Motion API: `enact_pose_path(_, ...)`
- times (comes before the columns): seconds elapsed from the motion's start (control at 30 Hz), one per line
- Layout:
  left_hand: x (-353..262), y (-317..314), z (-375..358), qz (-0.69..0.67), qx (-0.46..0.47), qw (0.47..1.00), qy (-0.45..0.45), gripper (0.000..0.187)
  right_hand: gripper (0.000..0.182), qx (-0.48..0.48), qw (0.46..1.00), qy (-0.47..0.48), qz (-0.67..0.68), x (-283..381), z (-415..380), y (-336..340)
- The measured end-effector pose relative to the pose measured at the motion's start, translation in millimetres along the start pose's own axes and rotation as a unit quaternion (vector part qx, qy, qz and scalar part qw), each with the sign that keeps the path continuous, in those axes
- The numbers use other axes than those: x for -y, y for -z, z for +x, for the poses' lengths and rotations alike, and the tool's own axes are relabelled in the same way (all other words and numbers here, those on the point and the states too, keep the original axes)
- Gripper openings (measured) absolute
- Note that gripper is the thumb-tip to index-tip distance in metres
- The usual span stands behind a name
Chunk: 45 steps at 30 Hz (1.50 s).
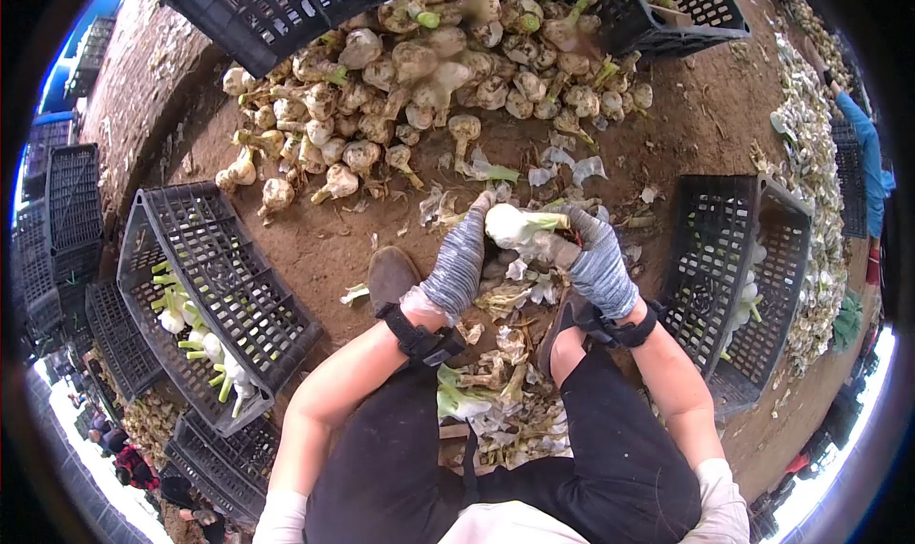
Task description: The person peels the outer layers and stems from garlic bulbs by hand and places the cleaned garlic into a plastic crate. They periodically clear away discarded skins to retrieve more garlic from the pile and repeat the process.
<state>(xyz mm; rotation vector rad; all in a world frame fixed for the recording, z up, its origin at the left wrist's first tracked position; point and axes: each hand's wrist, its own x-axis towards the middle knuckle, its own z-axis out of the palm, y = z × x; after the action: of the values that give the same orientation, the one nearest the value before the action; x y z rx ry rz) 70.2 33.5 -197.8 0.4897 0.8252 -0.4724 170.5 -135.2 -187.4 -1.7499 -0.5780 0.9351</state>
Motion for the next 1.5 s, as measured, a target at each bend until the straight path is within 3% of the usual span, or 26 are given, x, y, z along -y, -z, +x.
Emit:
enact_pose_path(0.03, -2.8, -3.7, -2.3, 0.012, -0.003, 1.0, 0.017, 0.034, 0.034, -0.028, 0.994, -0.029, 0.097, 2.8, 1.9, -7.1)
enact_pose_path(0.07, 6.1, -11.2, 6.6, 0.019, -0.042, 0.991, -0.128, 0.033, 0.034, -0.056, 0.978, -0.058, 0.193, 5.1, 3.1, -12.7)
enact_pose_path(0.1, 15.6, -7.2, 13.5, 0.137, -0.049, 0.944, -0.296, 0.033, 0.034, -0.059, 0.978, -0.058, 0.192, 0.6, 4.9, -16.6)
enact_pose_path(0.13, 21.7, -7.3, 16.6, 0.242, -0.095, 0.853, -0.452, 0.034, 0.034, -0.072, 0.974, -0.06, 0.208, -5.7, 8.1, -21.4)
enact_pose_path(0.3, 28.4, -5.3, 18.2, 0.306, -0.122, 0.831, -0.448, 0.043, 0.031, -0.092, 0.979, -0.113, 0.141, -3.7, 8.4, -21.4)
enact_pose_path(0.43, 22.6, -8.8, 15.7, 0.301, -0.099, 0.835, -0.45, 0.047, 0.028, -0.079, 0.977, -0.093, 0.177, -2.0, 4.3, -21.0)
enact_pose_path(0.5, 23.5, 2.9, 28.0, 0.178, -0.032, 0.918, -0.353, 0.052, 0.025, -0.062, 0.982, -0.095, 0.15, 1.0, 2.2, -15.0)
enact_pose_path(0.53, 7.7, -4.0, 11.3, 0.112, 0.002, 0.974, -0.195, 0.056, 0.025, -0.063, 0.982, -0.067, 0.167, -7.0, 2.0, -15.1)
enact_pose_path(0.57, -4.7, 8.8, 3.0, 0.014, 0.152, 0.987, -0.048, 0.06, 0.024, -0.063, 0.98, -0.038, 0.185, -5.5, 3.1, -17.0)
enact_pose_path(0.63, -12.2, 3.0, 1.9, -0.137, 0.207, 0.968, 0.039, 0.05, 0.024, -0.062, 0.991, -0.042, 0.111, 14.5, -0.2, -12.2)
enact_pose_path(0.67, -9.5, 1.4, 3.4, -0.139, 0.203, 0.968, 0.04, 0.05, 0.023, -0.061, 0.983, -0.065, 0.161, 15.5, 2.0, -12.4)
enact_pose_path(0.7, -7.2, -0.9, 6.1, -0.014, 0.106, 0.992, -0.064, 0.047, 0.022, -0.06, 0.972, -0.086, 0.209, 15.2, 3.7, -12.9)
enact_pose_path(0.73, -6.1, -1.0, 8.0, 0.112, 0.006, 0.98, -0.165, 0.044, 0.02, -0.102, 0.986, -0.041, 0.128, 5.3, 2.7, -15.3)
enact_pose_path(0.77, -1.1, 6.1, 13.6, 0.112, 0.005, 0.98, -0.165, 0.044, 0.02, -0.101, 0.986, -0.04, 0.129, -5.6, 3.6, -16.2)
enact_pose_path(0.8, 7.5, 17.1, 23.5, 0.214, -0.093, 0.899, -0.372, 0.04, 0.019, -0.12, 0.983, -0.042, 0.132, -16.0, 4.7, -16.3)
enact_pose_path(0.87, 3.4, 16.5, 16.8, 0.314, -0.145, 0.732, -0.587, 0.031, 0.02, -0.138, 0.975, -0.06, 0.161, -8.2, 4.2, -17.4)
enact_pose_path(0.9, 3.4, 12.9, 14.2, 0.314, -0.144, 0.732, -0.587, 0.031, 0.02, -0.139, 0.975, -0.06, 0.162, -5.8, 5.2, -20.7)
enact_pose_path(0.97, 5.9, 4.1, 8.2, 0.307, -0.111, 0.818, -0.474, 0.026, 0.023, -0.145, 0.983, 0.061, 0.096, 4.5, 7.0, -28.0)
enact_pose_path(1.03, 3.7, 3.5, 7.1, 0.309, -0.101, 0.827, -0.458, 0.025, 0.027, -0.12, 0.992, 0.043, 0.016, 15.5, 0.8, -28.7)
enact_pose_path(1.1, 1.2, 6.2, 10.3, 0.354, -0.106, 0.799, -0.474, 0.019, 0.025, -0.138, 0.982, 0.13, 0.007, 10.9, 1.6, -32.2)
enact_pose_path(1.17, 2.4, 9.4, 10.2, 0.375, -0.108, 0.786, -0.479, 0.016, 0.021, -0.138, 0.983, 0.114, 0.038, -6.9, 5.0, -23.9)
enact_pose_path(1.23, 2.4, 13.1, 7.2, 0.28, 0.0, 0.855, -0.436, 0.015, 0.018, -0.13, 0.976, -0.064, 0.165, -12.6, 7.9, -7.5)
enact_pose_path(1.3, -4.7, 17.8, -1.1, 0.238, 0.044, 0.885, -0.399, 0.019, 0.016, -0.133, 0.972, -0.073, 0.179, -21.2, 14.2, 2.3)
enact_pose_path(1.37, -13.3, 16.5, -12.2, 0.167, 0.135, 0.93, -0.299, 0.03, 0.015, -0.13, 0.942, -0.113, 0.288, -28.0, 18.1, 7.5)
enact_pose_path(1.43, -13.0, 7.8, -11.9, 0.12, 0.158, 0.936, -0.289, 0.039, 0.019, -0.044, 0.973, -0.128, 0.188, -34.9, 8.0, 5.3)
enact_pose_path(1.5, -5.1, 14.2, 1.0, -0.083, 0.122, 0.961, -0.233, 0.039, 0.019, 0.047, 0.997, -0.047, 0.039, -43.4, -12.9, -1.2)
